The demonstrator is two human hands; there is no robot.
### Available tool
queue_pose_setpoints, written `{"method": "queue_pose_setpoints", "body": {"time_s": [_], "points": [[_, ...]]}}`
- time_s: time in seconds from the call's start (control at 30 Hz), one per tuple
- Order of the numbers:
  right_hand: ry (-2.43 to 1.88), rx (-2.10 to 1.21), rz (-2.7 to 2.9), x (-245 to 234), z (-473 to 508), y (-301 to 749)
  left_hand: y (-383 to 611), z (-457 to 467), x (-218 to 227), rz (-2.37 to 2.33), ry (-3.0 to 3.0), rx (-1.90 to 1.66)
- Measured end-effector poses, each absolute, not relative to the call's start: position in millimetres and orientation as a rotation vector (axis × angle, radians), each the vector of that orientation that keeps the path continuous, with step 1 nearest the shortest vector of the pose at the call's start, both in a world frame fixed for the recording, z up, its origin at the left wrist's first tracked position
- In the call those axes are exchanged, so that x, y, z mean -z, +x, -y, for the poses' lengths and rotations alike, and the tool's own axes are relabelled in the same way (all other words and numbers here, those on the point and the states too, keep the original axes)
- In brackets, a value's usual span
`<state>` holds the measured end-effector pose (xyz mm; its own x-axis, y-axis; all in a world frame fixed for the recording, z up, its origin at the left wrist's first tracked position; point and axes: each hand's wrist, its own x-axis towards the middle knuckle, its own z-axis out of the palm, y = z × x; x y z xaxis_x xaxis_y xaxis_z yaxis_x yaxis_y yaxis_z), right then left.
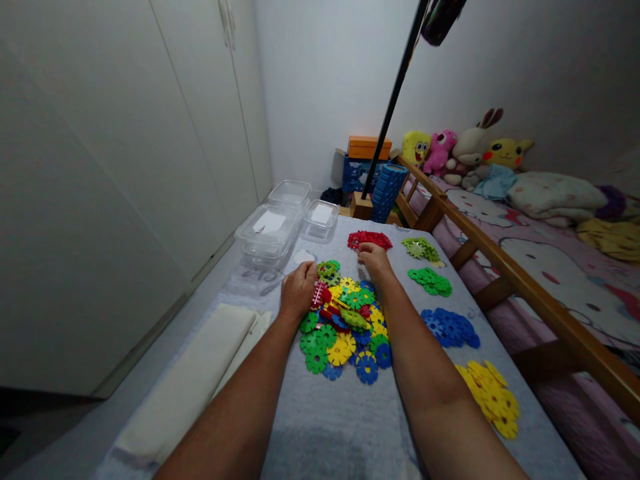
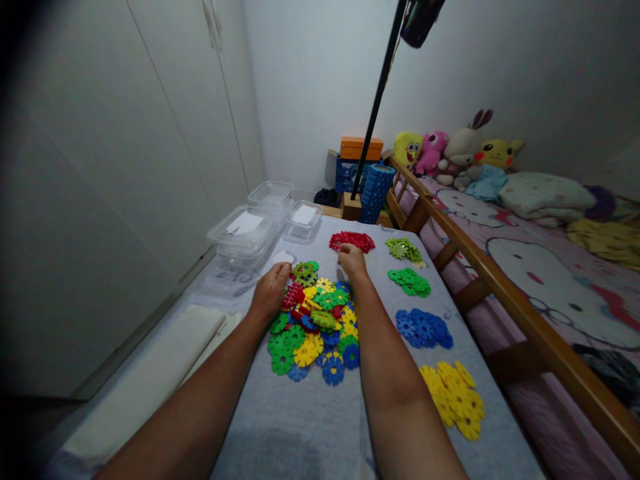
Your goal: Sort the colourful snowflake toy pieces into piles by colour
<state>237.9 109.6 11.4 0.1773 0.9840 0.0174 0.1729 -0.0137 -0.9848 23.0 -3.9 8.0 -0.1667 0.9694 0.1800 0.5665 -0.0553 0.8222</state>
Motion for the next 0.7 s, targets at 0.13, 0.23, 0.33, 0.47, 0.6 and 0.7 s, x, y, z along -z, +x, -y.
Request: {"method": "queue_pose_setpoints", "body": {"time_s": [0.13, 0.23, 0.33, 0.47, 0.6, 0.7], "points": [[-1.379, -0.994, 1.313, -21, -105, 238, 23, 4, -7, -1.752, 1.619, -1.148], [-1.316, -1.081, 1.57, -33, -99, 234, 24, 3, -7, -1.761, 1.621, -1.148], [-1.297, -1.013, 1.915, -41, -92, 222, 24, 4, -7, -1.774, 1.629, -1.14], [-1.318, -0.685, 2.199, -40, -86, 205, 24, 4, -9, -1.774, 1.643, -1.132], [-1.333, -0.546, 2.372, -36, -83, 197, 24, 4, -9, -1.78, 1.663, -1.115], [-1.34, -0.526, 2.398, -36, -81, 195, 24, 5, -9, -1.789, 1.669, -1.101]]}}
